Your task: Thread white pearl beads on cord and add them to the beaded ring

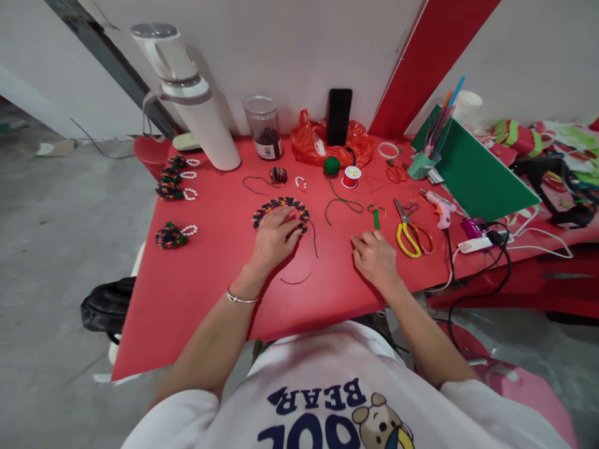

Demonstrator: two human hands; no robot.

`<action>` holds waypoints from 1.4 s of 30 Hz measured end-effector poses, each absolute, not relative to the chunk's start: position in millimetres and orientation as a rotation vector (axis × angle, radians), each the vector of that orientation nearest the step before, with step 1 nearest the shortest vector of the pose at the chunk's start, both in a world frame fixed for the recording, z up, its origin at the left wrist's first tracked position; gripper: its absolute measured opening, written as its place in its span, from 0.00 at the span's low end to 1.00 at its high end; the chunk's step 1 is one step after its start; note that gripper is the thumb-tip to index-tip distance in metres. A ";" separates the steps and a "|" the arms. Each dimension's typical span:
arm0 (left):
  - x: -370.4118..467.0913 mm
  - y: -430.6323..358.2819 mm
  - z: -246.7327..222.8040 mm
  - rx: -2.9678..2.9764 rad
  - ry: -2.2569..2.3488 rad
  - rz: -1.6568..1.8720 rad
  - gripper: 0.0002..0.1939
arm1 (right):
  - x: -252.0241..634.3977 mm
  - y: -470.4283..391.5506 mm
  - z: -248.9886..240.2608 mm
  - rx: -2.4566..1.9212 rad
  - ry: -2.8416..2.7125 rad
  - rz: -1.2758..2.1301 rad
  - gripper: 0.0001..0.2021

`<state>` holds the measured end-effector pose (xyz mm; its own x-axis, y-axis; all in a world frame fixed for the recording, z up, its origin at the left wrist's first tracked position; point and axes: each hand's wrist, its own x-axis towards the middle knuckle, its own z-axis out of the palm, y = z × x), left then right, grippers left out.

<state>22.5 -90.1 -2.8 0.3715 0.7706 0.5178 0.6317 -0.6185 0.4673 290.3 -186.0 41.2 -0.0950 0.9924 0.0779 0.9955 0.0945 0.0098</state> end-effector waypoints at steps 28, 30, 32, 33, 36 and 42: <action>25.7 -94.5 -2.4 2.446 1.218 1.044 0.12 | 294.3 -181.9 35.7 -2.136 -2.202 -0.151 0.18; 26.1 -94.5 -2.3 2.446 1.218 1.047 0.12 | 294.3 -181.7 36.4 -2.125 -2.214 -0.151 0.17; 26.7 -94.7 -2.5 2.455 1.209 1.042 0.12 | 294.6 -182.2 36.7 -2.111 -2.228 -0.149 0.17; 26.9 -94.8 -2.5 2.461 1.203 1.043 0.12 | 294.9 -182.7 36.6 -2.107 -2.232 -0.148 0.17; 27.1 -94.8 -2.5 2.466 1.200 1.063 0.12 | 295.9 -182.8 35.8 -2.105 -2.226 -0.150 0.17; 26.1 -94.6 -1.3 2.469 1.219 1.041 0.11 | 296.0 -179.0 37.0 -2.096 -2.252 -0.155 0.18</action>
